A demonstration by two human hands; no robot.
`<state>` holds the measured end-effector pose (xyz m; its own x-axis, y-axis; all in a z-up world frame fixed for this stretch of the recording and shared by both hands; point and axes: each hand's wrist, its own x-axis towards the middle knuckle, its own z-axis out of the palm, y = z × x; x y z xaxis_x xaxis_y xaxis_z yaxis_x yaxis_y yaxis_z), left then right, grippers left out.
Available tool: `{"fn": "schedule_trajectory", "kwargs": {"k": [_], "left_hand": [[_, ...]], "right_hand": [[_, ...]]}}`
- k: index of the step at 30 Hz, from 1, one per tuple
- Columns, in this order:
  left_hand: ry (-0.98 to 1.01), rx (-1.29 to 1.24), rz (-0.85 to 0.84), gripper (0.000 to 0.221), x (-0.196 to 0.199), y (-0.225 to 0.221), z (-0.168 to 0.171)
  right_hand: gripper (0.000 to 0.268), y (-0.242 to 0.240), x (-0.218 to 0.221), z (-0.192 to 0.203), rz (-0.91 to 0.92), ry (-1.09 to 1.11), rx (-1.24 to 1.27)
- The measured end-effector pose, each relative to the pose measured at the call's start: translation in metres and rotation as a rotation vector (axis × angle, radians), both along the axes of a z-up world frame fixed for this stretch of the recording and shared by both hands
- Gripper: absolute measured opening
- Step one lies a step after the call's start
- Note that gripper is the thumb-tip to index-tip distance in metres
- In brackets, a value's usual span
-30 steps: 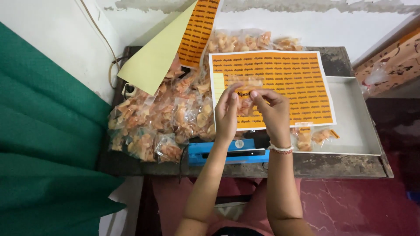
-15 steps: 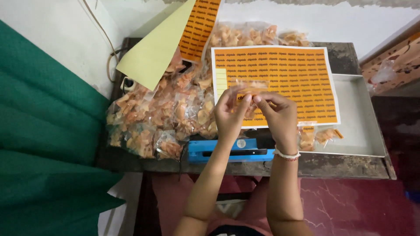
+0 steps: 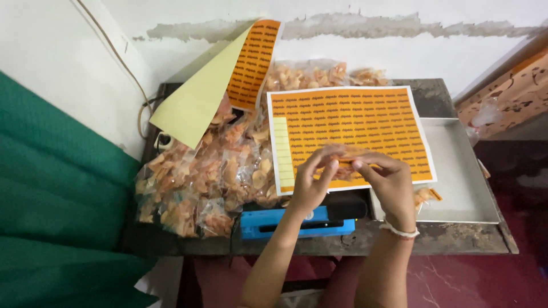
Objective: The person peels orange stickers from a large sheet and applies them one by one to small transparent plastic bags containing snacks.
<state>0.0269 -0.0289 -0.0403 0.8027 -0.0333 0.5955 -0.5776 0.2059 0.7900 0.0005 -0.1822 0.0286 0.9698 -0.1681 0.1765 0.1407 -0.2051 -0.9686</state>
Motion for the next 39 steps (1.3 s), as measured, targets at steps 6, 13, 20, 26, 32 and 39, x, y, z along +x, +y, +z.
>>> {"fn": "schedule_trajectory", "kwargs": {"k": [6, 13, 20, 26, 32, 39], "left_hand": [[0.019, 0.188, 0.000, 0.049, 0.002, 0.017, -0.019], [0.324, 0.442, 0.310, 0.048, -0.014, 0.104, -0.031], [0.541, 0.641, 0.280, 0.045, -0.023, 0.122, -0.049], [0.587, 0.660, 0.191, 0.044, -0.027, 0.113, -0.056], [0.561, 0.660, 0.188, 0.045, -0.021, 0.112, -0.065], [0.479, 0.799, 0.245, 0.039, 0.011, 0.122, -0.058]], "right_hand": [[0.013, -0.049, -0.005, -0.025, -0.341, -0.077, 0.089], [0.020, -0.222, 0.025, -0.220, -0.801, 0.056, -0.191], [0.059, -0.257, 0.032, -0.312, -0.742, 0.273, -0.750], [0.061, -0.238, 0.026, -0.301, -0.714, 0.222, -0.732], [0.043, -0.225, 0.018, -0.301, -0.754, 0.115, -0.818], [0.030, -0.219, 0.011, -0.292, -0.714, 0.047, -0.760]]}}
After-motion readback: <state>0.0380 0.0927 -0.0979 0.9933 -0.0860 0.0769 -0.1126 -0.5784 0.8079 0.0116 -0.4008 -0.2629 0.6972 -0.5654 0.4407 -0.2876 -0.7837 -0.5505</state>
